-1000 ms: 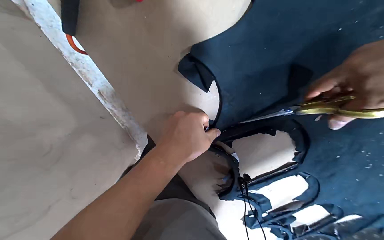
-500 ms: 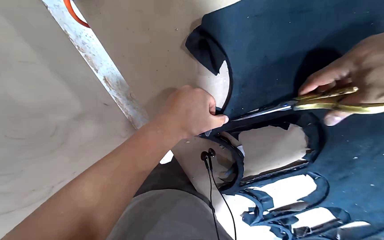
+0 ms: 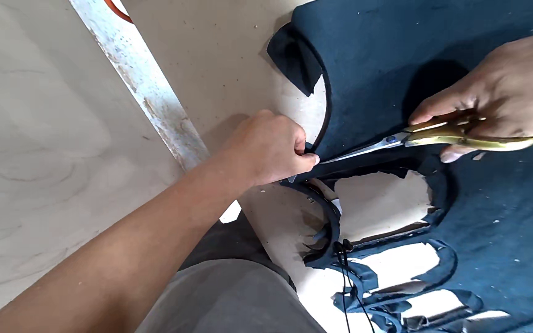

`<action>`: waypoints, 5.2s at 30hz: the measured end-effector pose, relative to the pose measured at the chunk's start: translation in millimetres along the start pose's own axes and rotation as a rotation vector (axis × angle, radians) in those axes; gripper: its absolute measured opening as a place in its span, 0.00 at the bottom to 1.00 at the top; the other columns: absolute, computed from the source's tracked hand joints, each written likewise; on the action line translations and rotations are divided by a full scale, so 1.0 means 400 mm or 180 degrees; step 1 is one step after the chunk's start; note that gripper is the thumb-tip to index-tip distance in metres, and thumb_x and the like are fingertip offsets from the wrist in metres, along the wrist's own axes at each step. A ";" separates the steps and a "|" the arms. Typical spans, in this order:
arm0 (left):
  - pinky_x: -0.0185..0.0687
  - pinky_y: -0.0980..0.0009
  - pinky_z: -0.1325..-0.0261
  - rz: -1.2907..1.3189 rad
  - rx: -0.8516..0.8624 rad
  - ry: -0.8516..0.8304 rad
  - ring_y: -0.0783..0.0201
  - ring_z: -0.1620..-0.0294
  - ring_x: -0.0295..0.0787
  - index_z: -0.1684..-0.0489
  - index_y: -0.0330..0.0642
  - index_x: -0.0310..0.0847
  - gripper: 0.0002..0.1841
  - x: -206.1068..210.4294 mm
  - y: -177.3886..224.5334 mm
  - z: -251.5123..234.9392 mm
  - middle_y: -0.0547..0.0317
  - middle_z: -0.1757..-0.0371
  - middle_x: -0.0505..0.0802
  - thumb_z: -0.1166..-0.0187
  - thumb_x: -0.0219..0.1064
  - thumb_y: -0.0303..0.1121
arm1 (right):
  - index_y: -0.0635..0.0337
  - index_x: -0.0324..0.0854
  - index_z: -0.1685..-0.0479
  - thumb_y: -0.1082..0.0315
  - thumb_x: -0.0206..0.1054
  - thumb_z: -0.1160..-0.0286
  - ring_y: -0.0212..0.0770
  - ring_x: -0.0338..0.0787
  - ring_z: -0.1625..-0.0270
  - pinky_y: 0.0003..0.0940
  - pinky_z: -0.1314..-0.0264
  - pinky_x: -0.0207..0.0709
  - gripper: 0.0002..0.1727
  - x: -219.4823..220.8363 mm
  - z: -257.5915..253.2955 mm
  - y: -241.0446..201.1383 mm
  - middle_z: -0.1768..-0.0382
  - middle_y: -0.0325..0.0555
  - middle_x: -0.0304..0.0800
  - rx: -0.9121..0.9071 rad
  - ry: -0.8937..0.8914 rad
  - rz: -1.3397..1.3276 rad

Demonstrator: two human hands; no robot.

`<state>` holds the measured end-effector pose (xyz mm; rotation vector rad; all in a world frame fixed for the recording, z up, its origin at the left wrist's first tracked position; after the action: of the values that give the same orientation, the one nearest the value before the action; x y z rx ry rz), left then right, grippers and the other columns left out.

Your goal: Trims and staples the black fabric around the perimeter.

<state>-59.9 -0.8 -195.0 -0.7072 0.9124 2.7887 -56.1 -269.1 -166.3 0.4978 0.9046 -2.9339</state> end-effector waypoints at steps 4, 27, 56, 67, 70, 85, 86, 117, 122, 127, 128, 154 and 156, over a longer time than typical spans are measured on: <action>0.80 0.61 0.70 -0.0087 0.0057 0.0064 0.72 0.75 0.85 0.75 0.58 0.90 0.18 0.000 0.003 0.002 0.72 0.78 0.89 0.27 0.72 0.60 | 0.39 0.91 0.57 0.57 0.76 0.26 0.38 0.84 0.83 0.47 0.83 0.77 0.04 0.000 -0.008 -0.016 0.84 0.37 0.83 -0.0379 0.0240 0.0440; 0.88 0.40 0.59 -0.1660 0.1328 0.0759 0.44 0.61 0.93 0.62 0.39 0.89 0.23 -0.078 0.170 0.028 0.46 0.66 0.93 0.16 0.64 0.52 | 0.57 0.80 0.39 0.36 0.72 0.28 0.35 0.86 0.71 0.33 0.67 0.85 0.34 0.600 -0.029 -0.569 0.69 0.40 0.87 -0.0434 0.2983 -0.6606; 0.25 0.39 0.04 -0.3170 0.3817 0.0032 0.54 0.01 0.34 0.03 0.53 0.50 0.35 -0.058 0.280 -0.257 0.59 0.01 0.49 0.08 0.38 0.57 | 0.56 0.84 0.46 0.46 0.79 0.29 0.38 0.81 0.81 0.32 0.78 0.78 0.25 0.316 -0.319 -0.609 0.77 0.47 0.85 0.1235 0.5954 -0.7927; 0.41 0.38 0.05 -0.2347 0.3541 -0.0134 0.49 0.03 0.48 0.10 0.46 0.65 0.41 -0.203 0.254 -0.170 0.49 0.05 0.60 0.22 0.68 0.58 | 0.58 0.82 0.43 0.42 0.72 0.25 0.35 0.82 0.77 0.30 0.72 0.79 0.28 0.317 -0.266 -0.668 0.75 0.44 0.83 0.0149 0.5412 -0.7920; 0.67 0.35 0.18 -0.1719 0.2002 0.0284 0.38 0.16 0.69 0.14 0.38 0.67 0.37 -0.330 0.194 -0.167 0.37 0.15 0.73 0.21 0.71 0.47 | 0.59 0.82 0.46 0.43 0.75 0.28 0.34 0.81 0.77 0.28 0.71 0.79 0.28 0.324 -0.298 -0.672 0.75 0.42 0.83 0.0111 0.5375 -0.8073; 0.91 0.53 0.42 0.1409 0.0174 -0.1260 0.54 0.45 0.94 0.30 0.37 0.76 0.19 -0.352 0.177 -0.172 0.46 0.45 0.94 0.08 0.58 0.41 | 0.58 0.82 0.53 0.41 0.74 0.28 0.32 0.81 0.79 0.25 0.75 0.77 0.27 0.348 -0.135 -0.670 0.78 0.41 0.83 0.0224 0.5213 -0.7862; 0.92 0.53 0.43 0.1402 0.0228 -0.1256 0.54 0.46 0.95 0.31 0.37 0.77 0.18 -0.356 0.181 -0.164 0.46 0.46 0.94 0.08 0.57 0.40 | 0.59 0.82 0.52 0.42 0.74 0.27 0.32 0.81 0.80 0.25 0.75 0.77 0.27 0.346 -0.121 -0.652 0.78 0.41 0.83 0.0375 0.5327 -0.7811; 0.92 0.53 0.42 0.0990 0.0509 -0.1238 0.54 0.48 0.95 0.33 0.39 0.79 0.19 -0.355 0.187 -0.056 0.47 0.47 0.95 0.07 0.56 0.44 | 0.60 0.81 0.54 0.40 0.72 0.25 0.37 0.82 0.80 0.32 0.75 0.79 0.28 0.341 -0.038 -0.623 0.78 0.44 0.83 0.1531 0.5437 -0.7347; 0.92 0.54 0.43 0.1025 0.0494 -0.1162 0.56 0.48 0.95 0.33 0.39 0.80 0.19 -0.357 0.178 -0.057 0.49 0.48 0.95 0.08 0.57 0.44 | 0.58 0.83 0.62 0.41 0.76 0.29 0.37 0.76 0.85 0.32 0.81 0.73 0.26 0.380 -0.007 -0.585 0.83 0.43 0.79 0.1933 0.5362 -0.6817; 0.91 0.56 0.46 0.0961 0.0474 -0.1000 0.58 0.52 0.95 0.29 0.43 0.77 0.22 -0.350 0.157 -0.057 0.50 0.48 0.94 0.08 0.55 0.49 | 0.58 0.82 0.55 0.41 0.76 0.29 0.36 0.79 0.83 0.31 0.78 0.77 0.27 0.411 0.010 -0.514 0.81 0.42 0.81 0.1704 0.4971 -0.6767; 0.91 0.56 0.46 0.0952 0.0470 -0.0969 0.58 0.52 0.95 0.30 0.43 0.77 0.22 -0.350 0.156 -0.060 0.50 0.48 0.94 0.08 0.55 0.49 | 0.58 0.83 0.56 0.40 0.76 0.30 0.36 0.78 0.83 0.32 0.78 0.76 0.27 0.416 0.010 -0.494 0.81 0.42 0.80 0.1734 0.4949 -0.6623; 0.59 0.37 0.12 -0.4473 0.3693 0.0333 0.42 0.12 0.69 0.19 0.42 0.76 0.32 -0.750 -0.167 -0.225 0.40 0.16 0.77 0.29 0.68 0.19 | 0.53 0.70 0.14 0.48 0.57 0.13 0.50 0.69 0.11 0.56 0.10 0.61 0.32 0.490 0.104 -0.200 0.13 0.48 0.70 0.3953 0.5138 -0.2423; 0.57 0.37 0.11 -0.4519 0.3974 0.0019 0.42 0.14 0.72 0.28 0.40 0.83 0.27 -0.766 -0.139 -0.255 0.41 0.21 0.82 0.31 0.73 0.23 | 0.53 0.67 0.12 0.44 0.50 0.10 0.51 0.62 0.07 0.58 0.07 0.54 0.34 0.403 0.070 -0.108 0.10 0.48 0.65 0.3815 0.5220 -0.2103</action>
<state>265.0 -6.9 -152.9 -0.6405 1.1666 0.7515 -222.5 -238.5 -171.0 3.1855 -1.3412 -2.4574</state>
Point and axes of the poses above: each hand's wrist, its own z-axis away from the middle knuckle, its own x-axis out of the palm, y = z × x, the point moved 5 cm from there along -z, towards the middle knuckle
